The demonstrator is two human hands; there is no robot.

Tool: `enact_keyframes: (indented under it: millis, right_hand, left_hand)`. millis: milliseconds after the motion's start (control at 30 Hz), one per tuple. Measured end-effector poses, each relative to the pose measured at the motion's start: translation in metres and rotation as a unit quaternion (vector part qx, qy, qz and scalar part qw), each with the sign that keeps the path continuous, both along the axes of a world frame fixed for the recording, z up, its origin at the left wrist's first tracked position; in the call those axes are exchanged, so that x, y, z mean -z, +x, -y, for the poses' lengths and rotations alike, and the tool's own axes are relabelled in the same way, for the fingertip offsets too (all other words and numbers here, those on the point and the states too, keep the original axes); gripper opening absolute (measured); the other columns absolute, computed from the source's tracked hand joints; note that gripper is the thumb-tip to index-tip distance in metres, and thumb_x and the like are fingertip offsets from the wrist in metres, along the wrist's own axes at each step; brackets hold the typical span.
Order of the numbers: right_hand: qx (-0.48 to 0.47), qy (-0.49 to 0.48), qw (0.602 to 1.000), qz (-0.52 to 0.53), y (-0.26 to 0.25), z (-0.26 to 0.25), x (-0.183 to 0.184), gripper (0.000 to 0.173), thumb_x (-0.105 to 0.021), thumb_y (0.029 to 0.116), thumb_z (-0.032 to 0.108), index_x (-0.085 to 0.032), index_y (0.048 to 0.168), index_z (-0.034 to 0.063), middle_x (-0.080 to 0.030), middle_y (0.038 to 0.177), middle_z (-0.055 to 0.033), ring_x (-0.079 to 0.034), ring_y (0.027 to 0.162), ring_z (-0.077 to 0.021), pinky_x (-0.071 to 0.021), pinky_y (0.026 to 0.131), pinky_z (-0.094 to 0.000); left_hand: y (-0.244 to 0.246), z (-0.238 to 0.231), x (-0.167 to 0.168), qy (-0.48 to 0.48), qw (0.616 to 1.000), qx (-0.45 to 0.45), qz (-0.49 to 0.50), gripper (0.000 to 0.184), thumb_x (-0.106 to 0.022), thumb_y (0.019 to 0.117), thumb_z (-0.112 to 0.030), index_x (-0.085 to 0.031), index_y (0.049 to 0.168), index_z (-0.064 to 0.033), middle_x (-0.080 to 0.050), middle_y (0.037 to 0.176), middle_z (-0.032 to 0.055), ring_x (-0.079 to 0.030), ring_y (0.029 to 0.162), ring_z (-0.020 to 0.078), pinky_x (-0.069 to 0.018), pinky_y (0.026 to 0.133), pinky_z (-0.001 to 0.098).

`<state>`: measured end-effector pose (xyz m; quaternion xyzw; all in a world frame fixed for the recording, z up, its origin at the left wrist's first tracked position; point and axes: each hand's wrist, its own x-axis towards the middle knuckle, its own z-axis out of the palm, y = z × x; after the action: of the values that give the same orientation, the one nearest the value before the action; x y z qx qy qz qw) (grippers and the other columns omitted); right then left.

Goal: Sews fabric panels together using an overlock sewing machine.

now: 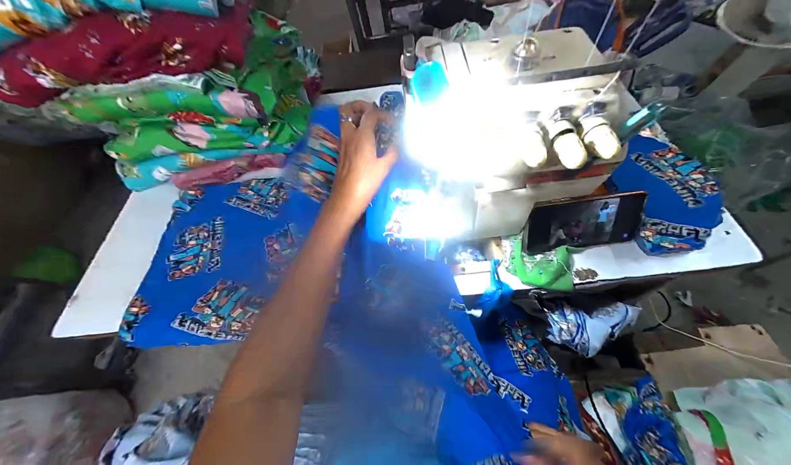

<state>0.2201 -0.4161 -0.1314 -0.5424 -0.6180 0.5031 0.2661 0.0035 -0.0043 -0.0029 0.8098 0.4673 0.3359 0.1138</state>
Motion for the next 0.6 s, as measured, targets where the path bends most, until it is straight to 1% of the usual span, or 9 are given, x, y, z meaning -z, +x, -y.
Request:
enact_keyframes:
  millis: [100,133,167,200,267,300,367,500,600]
  right_hand:
    - [0.01,-0.032,0.999,0.009,-0.003,0.004,0.015,0.039,-0.057,0.1043,0.02,-0.063,0.083,-0.0112,-0.065,0.087,-0.0253,-0.066,0.085,-0.0343,-0.0538,0.079,-0.0483]
    - [0.013,-0.036,0.999,0.011,-0.004,0.004,0.019,0.038,-0.058,0.104,0.02,-0.064,0.083,-0.0115,-0.066,0.087,-0.0258,-0.067,0.085,-0.0348,-0.0546,0.08,-0.0488]
    - [0.016,-0.041,0.999,0.014,-0.005,0.004,0.022,0.038,-0.058,0.1039,0.02,-0.064,0.083,-0.0113,-0.066,0.087,-0.0255,-0.067,0.084,-0.0342,-0.0545,0.079,-0.0481]
    - [0.017,-0.051,0.998,0.013,-0.005,0.003,0.025,0.039,-0.057,0.1042,0.02,-0.063,0.082,-0.0114,-0.064,0.086,-0.025,-0.066,0.083,-0.0332,-0.0534,0.077,-0.0471]
    - [0.024,-0.064,0.998,0.018,-0.003,0.0,0.029,0.038,-0.057,0.1041,0.02,-0.063,0.082,-0.0109,-0.063,0.084,-0.0236,-0.064,0.079,-0.0313,-0.0524,0.074,-0.0449]
    - [0.029,-0.064,0.997,0.031,-0.002,-0.002,0.029,0.038,-0.057,0.1037,0.019,-0.063,0.081,-0.0107,-0.063,0.084,-0.0235,-0.064,0.079,-0.0316,-0.0525,0.074,-0.045]
    - [0.043,-0.06,0.995,0.073,-0.001,-0.006,0.027,0.037,-0.057,0.1035,0.02,-0.064,0.084,-0.0111,-0.063,0.086,-0.0235,-0.064,0.08,-0.0333,-0.0524,0.075,-0.0469]
    - [0.08,-0.026,0.978,0.19,0.0,-0.01,0.029,0.029,-0.06,0.1012,0.018,-0.07,0.107,-0.0081,-0.067,0.1,-0.0242,-0.069,0.089,-0.0394,-0.0569,0.076,-0.0548]
    - [0.091,0.032,0.972,0.214,0.012,-0.014,0.032,0.03,-0.061,0.1011,0.022,-0.07,0.122,0.003,-0.069,0.108,-0.0182,-0.07,0.092,-0.0353,-0.0584,0.076,-0.0529]
  left_hand:
    - [-0.004,0.041,-0.011,0.023,0.999,-0.026,-0.036,0.028,-0.062,0.097,-0.013,-0.068,0.122,-0.0023,-0.057,0.131,0.0262,-0.057,0.121,0.0401,-0.0469,0.101,0.0523]
    - [-0.008,0.059,-0.012,0.012,0.998,-0.002,-0.057,0.026,-0.058,0.1005,-0.013,-0.069,0.123,-0.0022,-0.062,0.129,0.0223,-0.061,0.118,0.0365,-0.0497,0.1,0.0513]
    - [-0.012,0.078,-0.011,-0.004,0.996,0.027,-0.08,0.032,-0.054,0.103,-0.015,-0.067,0.129,-0.0027,-0.062,0.135,0.0181,-0.06,0.124,0.0338,-0.0478,0.104,0.0514]
    - [-0.016,0.095,-0.009,-0.024,0.992,0.055,-0.111,0.041,-0.05,0.104,-0.02,-0.059,0.141,-0.0037,-0.054,0.149,0.0149,-0.051,0.136,0.0329,-0.0414,0.111,0.0526]
    - [-0.021,0.108,0.0,-0.047,0.981,0.076,-0.174,0.065,-0.047,0.1027,-0.045,-0.042,0.157,-0.0103,-0.031,0.167,0.0088,-0.025,0.155,0.0298,-0.0226,0.124,0.055]
    - [-0.02,0.108,0.005,-0.036,0.977,0.07,-0.196,0.075,-0.045,0.0998,-0.059,-0.04,0.159,-0.0138,-0.026,0.169,0.0083,-0.02,0.157,0.03,-0.0183,0.124,0.0575]
    - [-0.016,0.103,0.008,-0.016,0.972,0.05,-0.229,0.085,-0.04,0.0952,-0.072,-0.041,0.159,-0.0155,-0.025,0.169,0.0107,-0.018,0.157,0.0328,-0.0157,0.122,0.0623]
    - [0.004,0.089,-0.002,-0.042,0.965,0.037,-0.256,0.085,-0.04,0.0945,-0.073,-0.054,0.147,-0.0079,-0.032,0.165,0.0164,-0.018,0.157,0.037,-0.012,0.121,0.0676]
    - [0.005,0.079,0.0,-0.028,0.964,0.044,-0.26,0.089,-0.04,0.0909,-0.078,-0.06,0.142,-0.0083,-0.04,0.161,0.0191,-0.024,0.155,0.0382,-0.0149,0.121,0.0671]
